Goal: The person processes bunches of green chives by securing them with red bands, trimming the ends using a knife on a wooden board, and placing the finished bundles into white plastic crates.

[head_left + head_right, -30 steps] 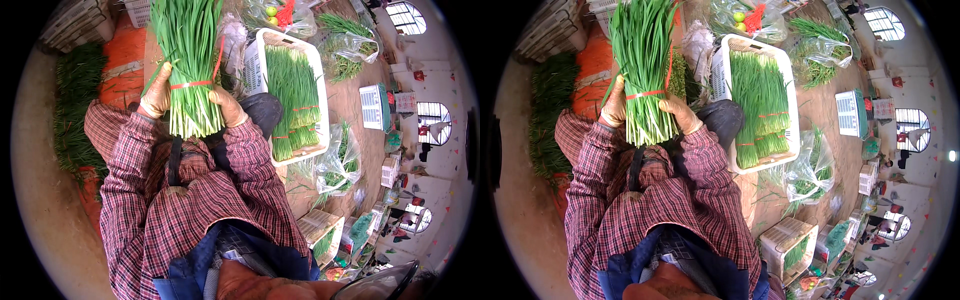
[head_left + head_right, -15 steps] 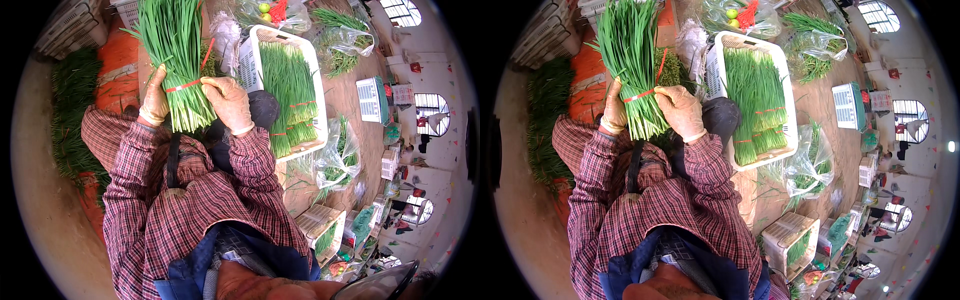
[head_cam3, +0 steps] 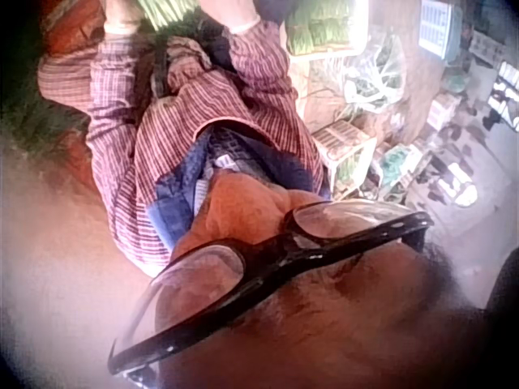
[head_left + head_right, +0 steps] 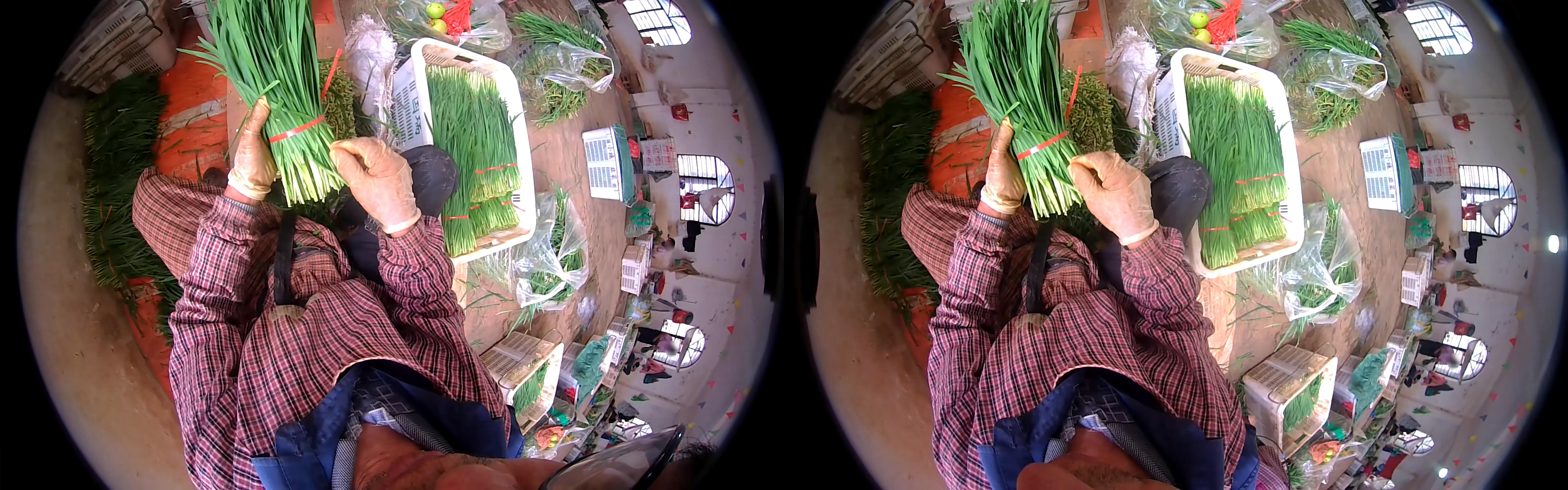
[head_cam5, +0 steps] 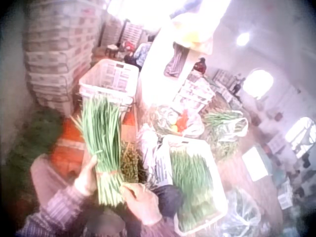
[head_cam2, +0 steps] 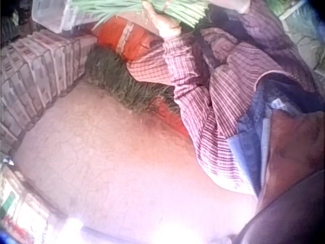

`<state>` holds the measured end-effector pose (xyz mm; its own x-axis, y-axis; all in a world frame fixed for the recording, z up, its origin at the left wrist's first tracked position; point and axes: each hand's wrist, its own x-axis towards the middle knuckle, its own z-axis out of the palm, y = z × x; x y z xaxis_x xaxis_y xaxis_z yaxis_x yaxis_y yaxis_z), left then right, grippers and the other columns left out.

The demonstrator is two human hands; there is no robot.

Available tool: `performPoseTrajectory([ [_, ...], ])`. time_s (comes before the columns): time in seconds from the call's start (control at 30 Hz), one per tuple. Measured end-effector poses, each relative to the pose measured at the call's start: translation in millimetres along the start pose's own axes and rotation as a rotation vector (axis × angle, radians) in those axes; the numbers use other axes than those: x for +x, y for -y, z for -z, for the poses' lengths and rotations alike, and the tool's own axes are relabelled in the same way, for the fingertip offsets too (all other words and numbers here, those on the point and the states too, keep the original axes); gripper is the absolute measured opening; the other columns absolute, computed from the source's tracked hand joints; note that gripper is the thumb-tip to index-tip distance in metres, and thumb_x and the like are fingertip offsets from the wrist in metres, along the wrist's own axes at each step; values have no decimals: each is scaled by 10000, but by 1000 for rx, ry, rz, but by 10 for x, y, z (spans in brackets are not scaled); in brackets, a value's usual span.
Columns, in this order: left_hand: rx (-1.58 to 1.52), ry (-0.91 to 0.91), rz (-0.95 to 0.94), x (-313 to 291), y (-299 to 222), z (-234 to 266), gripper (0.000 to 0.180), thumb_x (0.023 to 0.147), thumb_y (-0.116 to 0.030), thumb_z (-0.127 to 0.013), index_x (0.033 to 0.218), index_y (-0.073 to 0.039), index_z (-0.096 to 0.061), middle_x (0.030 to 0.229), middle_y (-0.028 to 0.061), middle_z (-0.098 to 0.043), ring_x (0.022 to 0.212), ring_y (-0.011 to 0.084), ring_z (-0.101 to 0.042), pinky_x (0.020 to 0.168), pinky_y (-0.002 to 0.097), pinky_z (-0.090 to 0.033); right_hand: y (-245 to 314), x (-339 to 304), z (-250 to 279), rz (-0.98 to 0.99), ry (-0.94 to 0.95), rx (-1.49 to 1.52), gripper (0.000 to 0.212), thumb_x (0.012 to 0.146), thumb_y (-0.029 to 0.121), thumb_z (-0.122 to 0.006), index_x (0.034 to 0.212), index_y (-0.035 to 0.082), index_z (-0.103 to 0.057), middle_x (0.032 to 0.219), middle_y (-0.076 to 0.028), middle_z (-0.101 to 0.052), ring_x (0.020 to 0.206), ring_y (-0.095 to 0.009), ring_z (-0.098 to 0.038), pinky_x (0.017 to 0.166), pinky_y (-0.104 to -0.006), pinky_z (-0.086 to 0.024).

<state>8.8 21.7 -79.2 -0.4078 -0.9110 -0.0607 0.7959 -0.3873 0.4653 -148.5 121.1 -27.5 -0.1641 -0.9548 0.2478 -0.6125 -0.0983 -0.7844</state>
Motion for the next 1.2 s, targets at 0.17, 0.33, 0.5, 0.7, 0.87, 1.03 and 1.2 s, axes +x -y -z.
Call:
performPoseTrajectory([
  [0.17, -35, -49, 40, 25, 9, 21, 405, 971, -325, -488, 1247, -31, -517, 1134, 121, -634, 986, 265, -641, 874, 424, -533, 35, -55, -46, 75, -3, -95, 182, 766, 187, -735, 894, 110, -630, 760, -61, -642, 658, -243, -639, 576, -319, -505],
  [0.33, -26, -157, -24, 98, 36, 144, 349, 954, -271, -515, 1222, -47, -537, 1131, 101, -634, 981, 248, -636, 872, 409, -529, 4, -22, -122, 175, -24, -200, 131, 762, 162, -703, 809, 128, -586, 713, -46, -619, 636, -241, -626, 564, -341, -499],
  [0.5, -113, -194, -38, 150, -135, 169, 384, 941, -292, -508, 1241, -53, -521, 1168, 123, -615, 1020, 298, -617, 908, 448, -506, 38, -147, 130, 37, 251, -286, 110, 776, 178, -680, 778, 120, -587, 703, -53, -610, 649, -241, -630, 585, -343, -503],
  [0.7, -90, -237, -156, 299, -618, 475, 469, 929, -433, -502, 1229, -76, -545, 1162, 105, -624, 1033, 298, -612, 905, 456, -510, -480, -443, 1120, -193, 235, -238, 105, 789, 174, -682, 855, 102, -642, 725, -67, -617, 638, -209, -610, 604, -325, -497],
  [0.87, -102, -216, -223, 267, -658, 605, 477, 932, -445, -497, 1228, -74, -544, 1170, 104, -621, 1036, 293, -612, 909, 455, -511, -365, -205, 1182, -264, 13, -198, 144, 811, 178, -671, 912, 76, -660, 812, -85, -652, 675, -208, -630, 614, -312, -504],
  [1.03, -41, -182, -250, 160, -509, 329, 466, 944, -400, -501, 1283, -81, -486, 1219, 104, -589, 1062, 289, -603, 918, 461, -511, -234, 338, 598, 191, -56, -606, 275, 840, 301, -662, 1005, 81, -676, 923, -88, -680, 878, -219, -659, 773, -298, -518],
  [1.2, -51, -152, -257, 112, -351, 188, 392, 959, -324, -498, 1247, -57, -508, 1185, 101, -605, 1044, 270, -607, 921, 419, -500, 213, 455, -3, 233, 79, -253, 209, 828, 292, -666, 963, 133, -688, 912, -56, -679, 820, -224, -661, 707, -313, -533],
])
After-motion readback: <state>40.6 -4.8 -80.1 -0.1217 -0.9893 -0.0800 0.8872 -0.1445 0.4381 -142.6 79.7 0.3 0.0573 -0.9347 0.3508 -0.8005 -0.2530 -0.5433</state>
